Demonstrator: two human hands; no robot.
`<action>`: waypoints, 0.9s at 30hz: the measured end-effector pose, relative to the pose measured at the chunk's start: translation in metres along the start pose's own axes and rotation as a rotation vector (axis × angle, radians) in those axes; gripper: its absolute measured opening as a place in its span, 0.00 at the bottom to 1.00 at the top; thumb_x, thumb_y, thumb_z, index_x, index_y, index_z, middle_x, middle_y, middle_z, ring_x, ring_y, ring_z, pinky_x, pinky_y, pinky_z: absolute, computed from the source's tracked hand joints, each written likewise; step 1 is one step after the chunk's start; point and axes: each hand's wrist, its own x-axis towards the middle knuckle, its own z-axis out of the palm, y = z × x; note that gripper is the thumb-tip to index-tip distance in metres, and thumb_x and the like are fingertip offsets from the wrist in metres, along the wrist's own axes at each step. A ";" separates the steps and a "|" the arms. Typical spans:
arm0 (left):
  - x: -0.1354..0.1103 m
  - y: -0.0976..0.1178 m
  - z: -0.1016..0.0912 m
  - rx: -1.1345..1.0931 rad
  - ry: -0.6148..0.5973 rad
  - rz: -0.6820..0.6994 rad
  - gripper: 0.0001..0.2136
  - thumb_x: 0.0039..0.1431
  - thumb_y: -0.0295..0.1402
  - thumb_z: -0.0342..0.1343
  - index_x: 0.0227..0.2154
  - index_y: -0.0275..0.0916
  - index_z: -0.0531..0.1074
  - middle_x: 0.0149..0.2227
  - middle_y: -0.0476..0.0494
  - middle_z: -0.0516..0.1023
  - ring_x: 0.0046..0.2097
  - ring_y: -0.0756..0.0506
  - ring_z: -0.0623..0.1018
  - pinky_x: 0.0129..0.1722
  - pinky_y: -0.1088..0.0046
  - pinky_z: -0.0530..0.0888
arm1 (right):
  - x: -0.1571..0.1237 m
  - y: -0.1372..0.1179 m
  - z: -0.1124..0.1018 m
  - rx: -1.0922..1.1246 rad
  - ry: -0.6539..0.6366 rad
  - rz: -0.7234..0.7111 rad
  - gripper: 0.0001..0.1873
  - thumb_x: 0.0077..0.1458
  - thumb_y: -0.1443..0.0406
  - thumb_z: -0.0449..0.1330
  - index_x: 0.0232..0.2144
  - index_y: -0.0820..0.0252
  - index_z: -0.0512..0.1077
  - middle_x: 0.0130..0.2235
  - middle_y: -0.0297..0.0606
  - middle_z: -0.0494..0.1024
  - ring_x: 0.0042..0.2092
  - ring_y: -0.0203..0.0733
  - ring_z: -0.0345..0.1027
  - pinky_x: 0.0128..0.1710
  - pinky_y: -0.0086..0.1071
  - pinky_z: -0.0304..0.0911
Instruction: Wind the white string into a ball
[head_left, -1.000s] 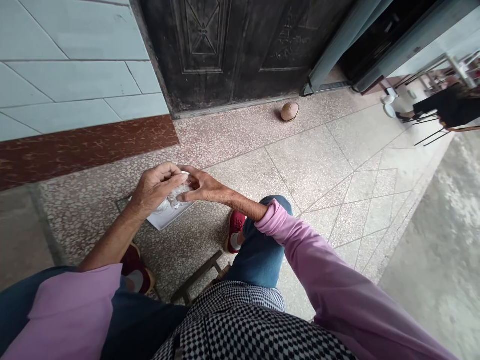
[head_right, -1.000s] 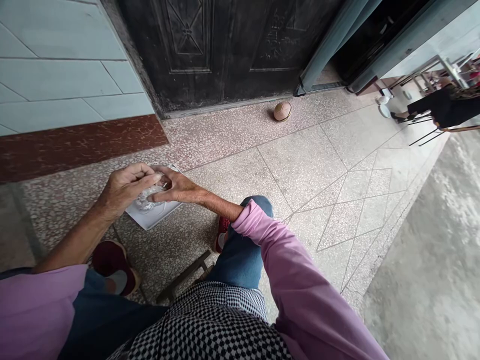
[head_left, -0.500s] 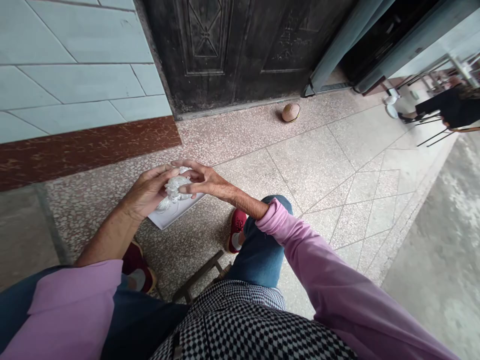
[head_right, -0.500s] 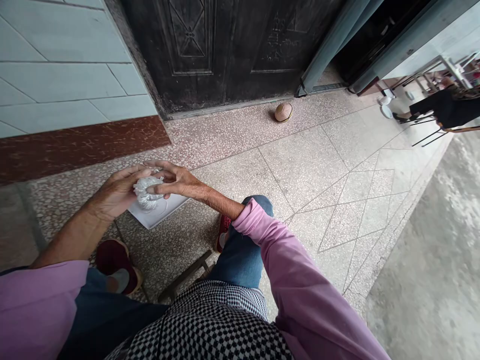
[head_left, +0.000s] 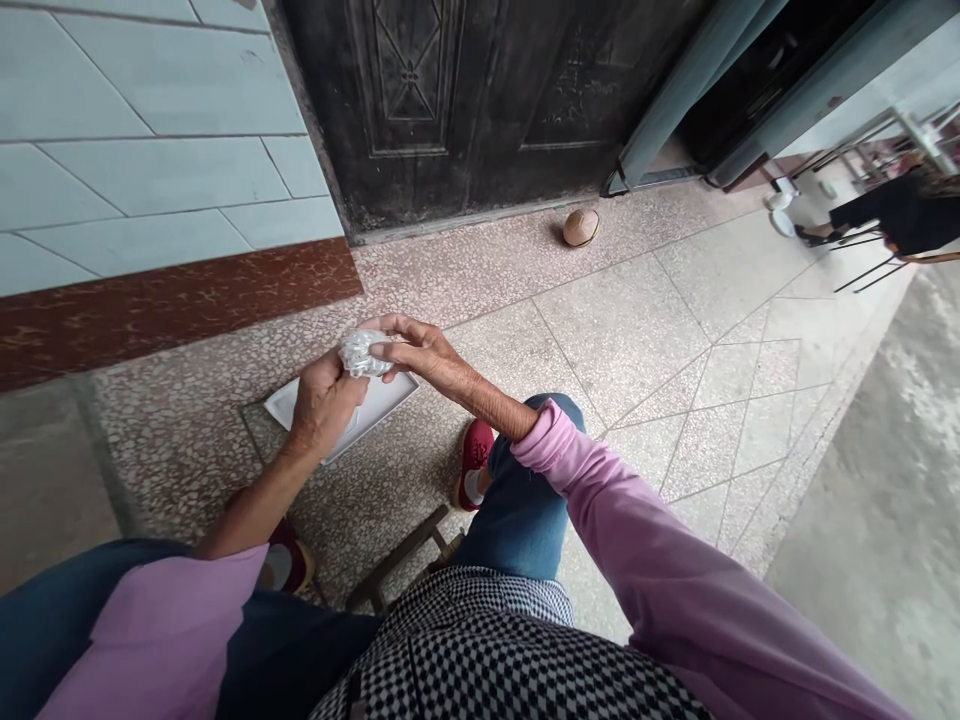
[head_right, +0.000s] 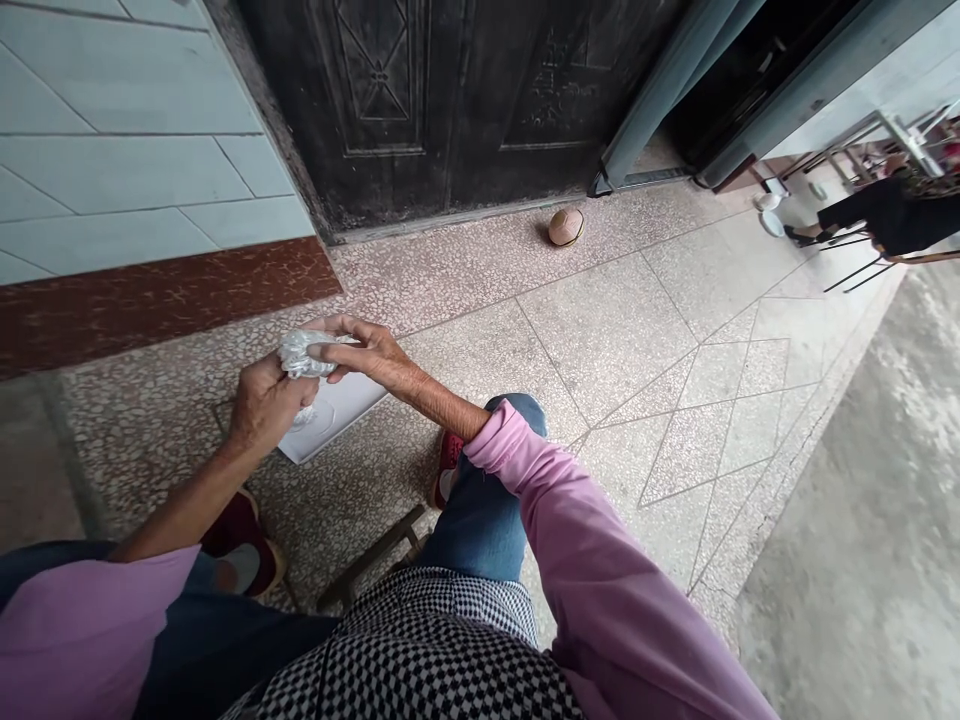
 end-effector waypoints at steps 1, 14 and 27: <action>-0.003 0.001 0.001 0.056 0.045 0.018 0.08 0.54 0.39 0.66 0.30 0.43 0.75 0.22 0.55 0.65 0.27 0.49 0.62 0.28 0.73 0.61 | 0.000 -0.002 0.001 0.008 0.024 0.007 0.31 0.50 0.54 0.98 0.45 0.54 0.86 0.52 0.38 0.89 0.49 0.48 0.82 0.46 0.32 0.87; -0.002 0.007 -0.012 0.229 0.093 -0.053 0.17 0.51 0.48 0.76 0.27 0.42 0.78 0.25 0.51 0.74 0.33 0.44 0.72 0.34 0.72 0.67 | 0.003 -0.012 0.015 -0.061 0.136 0.093 0.32 0.57 0.65 0.96 0.52 0.53 0.82 0.53 0.37 0.87 0.52 0.50 0.84 0.46 0.34 0.86; -0.008 0.014 -0.003 -0.147 0.014 -0.147 0.26 0.46 0.49 0.82 0.42 0.40 0.83 0.41 0.37 0.92 0.44 0.36 0.89 0.44 0.63 0.84 | 0.002 -0.015 0.018 -0.030 0.153 0.073 0.36 0.50 0.61 1.00 0.51 0.52 0.84 0.51 0.37 0.88 0.48 0.50 0.81 0.46 0.37 0.85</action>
